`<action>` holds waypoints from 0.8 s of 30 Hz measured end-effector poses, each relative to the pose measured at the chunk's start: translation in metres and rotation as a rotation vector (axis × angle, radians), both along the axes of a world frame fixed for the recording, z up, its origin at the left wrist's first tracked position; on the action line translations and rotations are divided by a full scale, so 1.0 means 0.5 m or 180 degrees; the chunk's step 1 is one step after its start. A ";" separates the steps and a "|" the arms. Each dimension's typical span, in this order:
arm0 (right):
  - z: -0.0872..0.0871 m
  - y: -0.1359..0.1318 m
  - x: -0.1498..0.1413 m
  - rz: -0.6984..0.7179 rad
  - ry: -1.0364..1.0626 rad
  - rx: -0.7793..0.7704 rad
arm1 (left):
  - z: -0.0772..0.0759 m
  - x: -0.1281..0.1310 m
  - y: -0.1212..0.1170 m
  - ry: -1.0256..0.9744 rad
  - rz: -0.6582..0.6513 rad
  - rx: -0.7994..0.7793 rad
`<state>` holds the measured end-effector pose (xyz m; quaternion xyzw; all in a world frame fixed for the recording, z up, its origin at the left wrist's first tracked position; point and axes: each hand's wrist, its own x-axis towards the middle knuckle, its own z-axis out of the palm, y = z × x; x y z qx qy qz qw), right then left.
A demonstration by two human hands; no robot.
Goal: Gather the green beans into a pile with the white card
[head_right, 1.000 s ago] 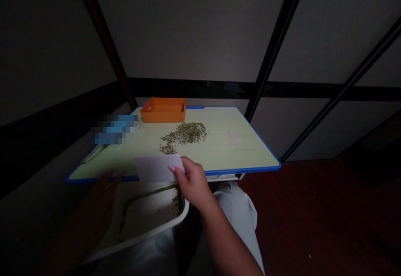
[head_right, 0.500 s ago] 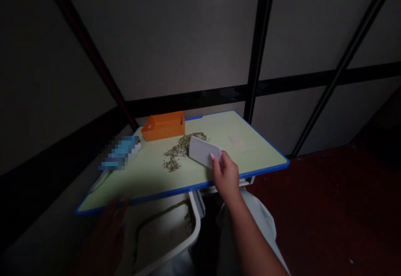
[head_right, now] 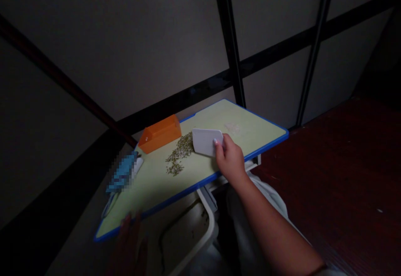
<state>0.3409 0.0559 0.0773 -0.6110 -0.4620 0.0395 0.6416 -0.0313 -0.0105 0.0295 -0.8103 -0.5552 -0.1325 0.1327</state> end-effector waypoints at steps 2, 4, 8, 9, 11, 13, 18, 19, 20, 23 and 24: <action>0.001 0.004 0.002 -0.0063 0.0033 0.0020 | -0.005 -0.011 0.009 0.0010 0.0007 0.0037; 0.001 0.009 -0.003 -0.0077 0.0061 -0.0020 | -0.009 -0.020 0.017 0.0007 0.0038 0.0038; 0.003 0.018 -0.024 0.0038 0.0073 -0.0281 | -0.012 -0.022 0.022 -0.0148 0.0077 -0.0112; 0.004 0.020 -0.028 0.0081 0.0064 -0.0333 | -0.013 -0.020 0.022 -0.0214 0.0117 -0.0139; 0.009 0.022 -0.032 0.0173 0.0054 -0.0405 | -0.015 -0.014 0.021 -0.0349 0.0220 -0.0098; 0.014 0.022 -0.033 0.0242 0.0071 -0.0484 | -0.019 -0.008 0.021 -0.0457 0.0299 0.0039; 0.021 0.023 -0.030 0.0222 0.0134 -0.0704 | -0.021 -0.001 0.022 -0.0476 0.0307 0.0002; 0.022 0.023 -0.029 0.0219 0.0132 -0.0725 | -0.020 -0.001 0.022 -0.0469 0.0314 -0.0009; 0.022 0.023 -0.029 0.0230 0.0125 -0.0737 | -0.020 -0.001 0.022 -0.0467 0.0322 -0.0008; 0.021 0.022 -0.028 0.0367 0.0049 -0.0766 | -0.019 -0.002 0.021 -0.0466 0.0302 0.0009; 0.021 0.022 -0.027 0.0433 0.0006 -0.0781 | -0.019 -0.002 0.021 -0.0468 0.0290 0.0017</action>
